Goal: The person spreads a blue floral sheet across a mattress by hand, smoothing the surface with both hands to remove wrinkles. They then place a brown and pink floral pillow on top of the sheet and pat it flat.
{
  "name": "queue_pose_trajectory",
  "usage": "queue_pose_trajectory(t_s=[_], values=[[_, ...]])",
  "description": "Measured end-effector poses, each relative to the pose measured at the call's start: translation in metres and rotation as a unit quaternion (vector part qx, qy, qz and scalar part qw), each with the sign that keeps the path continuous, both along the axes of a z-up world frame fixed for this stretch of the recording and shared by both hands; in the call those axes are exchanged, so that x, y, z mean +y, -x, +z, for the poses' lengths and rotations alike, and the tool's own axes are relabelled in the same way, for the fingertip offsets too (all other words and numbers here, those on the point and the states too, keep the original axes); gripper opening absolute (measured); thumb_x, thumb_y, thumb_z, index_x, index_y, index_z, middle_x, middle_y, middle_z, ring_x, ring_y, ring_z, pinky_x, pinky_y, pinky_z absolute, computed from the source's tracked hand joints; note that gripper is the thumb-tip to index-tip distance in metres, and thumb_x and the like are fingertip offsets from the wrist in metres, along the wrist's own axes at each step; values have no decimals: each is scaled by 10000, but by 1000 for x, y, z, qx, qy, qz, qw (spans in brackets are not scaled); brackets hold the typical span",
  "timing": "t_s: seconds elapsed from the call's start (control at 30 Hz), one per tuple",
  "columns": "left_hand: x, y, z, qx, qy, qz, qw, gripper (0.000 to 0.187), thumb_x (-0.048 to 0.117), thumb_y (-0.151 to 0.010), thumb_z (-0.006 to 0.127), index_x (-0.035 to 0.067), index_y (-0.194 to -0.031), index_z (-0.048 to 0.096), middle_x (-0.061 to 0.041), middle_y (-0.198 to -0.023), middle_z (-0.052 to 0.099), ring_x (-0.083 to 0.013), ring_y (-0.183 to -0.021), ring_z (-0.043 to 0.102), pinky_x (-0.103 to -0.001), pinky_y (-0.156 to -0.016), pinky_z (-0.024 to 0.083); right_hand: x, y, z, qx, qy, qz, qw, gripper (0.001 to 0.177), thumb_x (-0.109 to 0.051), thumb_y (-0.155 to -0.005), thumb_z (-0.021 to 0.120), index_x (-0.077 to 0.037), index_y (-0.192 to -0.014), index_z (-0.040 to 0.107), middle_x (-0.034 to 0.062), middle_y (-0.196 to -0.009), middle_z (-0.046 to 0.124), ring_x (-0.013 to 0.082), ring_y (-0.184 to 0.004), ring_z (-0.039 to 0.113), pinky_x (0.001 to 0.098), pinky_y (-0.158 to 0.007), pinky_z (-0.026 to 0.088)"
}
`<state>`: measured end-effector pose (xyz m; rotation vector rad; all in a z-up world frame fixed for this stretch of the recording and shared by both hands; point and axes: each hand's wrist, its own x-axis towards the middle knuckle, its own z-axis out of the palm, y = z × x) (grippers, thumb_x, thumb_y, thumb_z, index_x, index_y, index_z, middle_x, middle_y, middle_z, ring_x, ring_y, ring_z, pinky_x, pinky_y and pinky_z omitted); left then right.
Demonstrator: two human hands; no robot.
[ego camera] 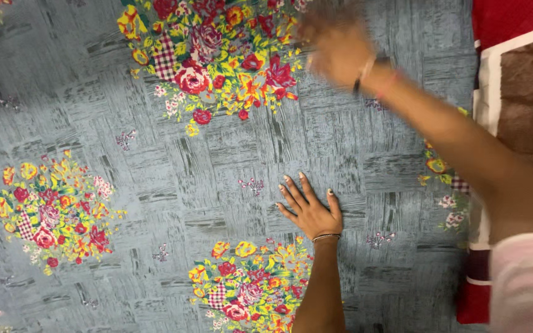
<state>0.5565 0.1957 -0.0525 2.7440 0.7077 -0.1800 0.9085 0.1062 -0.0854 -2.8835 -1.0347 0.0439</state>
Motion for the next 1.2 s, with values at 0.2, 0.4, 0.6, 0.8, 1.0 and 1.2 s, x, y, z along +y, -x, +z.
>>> queue_pose_trajectory(t_s=[0.2,0.4,0.6,0.8,1.0,1.2], values=[[0,2,1,-21,-5,-1,1000,785,502,-952,509,101,-1607,344,-201,-1709,199,-405,-1587,129,-655,-1227,34,0,113,15,147,-148,264,942,700,-538,-841,578,-316,-1497,477,6,-1608,397,269,-1506,302,709,-1205,128],[-1,3,0,-43,3,0,999,786,500,-955,503,101,-1612,341,-197,-1711,208,-405,-1592,136,-655,-1238,32,-42,-1,-25,98,-177,-116,972,372,-386,-1135,574,-62,-1196,748,226,-1014,733,429,-867,690,572,-720,516],[0,7,-5,-65,5,1,998,734,501,-999,459,127,-1622,352,-178,-1723,221,-384,-1610,137,-647,-1261,38,9,89,-20,-66,-108,51,991,779,-517,-979,570,-75,-1611,462,219,-1512,566,393,-1319,549,752,-1093,230],[1,15,-9,-135,58,20,989,692,484,-1045,410,144,-1643,329,-189,-1749,199,-376,-1648,140,-638,-1308,33,-41,232,20,198,-21,206,958,634,-511,-862,578,-314,-1455,473,-29,-1659,322,195,-1543,244,703,-1203,101],[1,14,-7,-138,43,6,989,751,512,-1003,464,140,-1635,302,-167,-1727,199,-354,-1621,138,-641,-1284,35,-137,230,30,11,-149,-191,970,653,-416,-1080,564,13,-1559,454,265,-1698,270,406,-1615,212,764,-1183,109],[2,16,-17,-141,19,11,990,706,477,-1010,462,211,-1643,297,-124,-1747,171,-324,-1636,127,-647,-1291,30,-61,363,32,32,30,153,987,552,-450,-945,626,-163,-1416,601,110,-1656,398,277,-1574,308,700,-1219,130]])
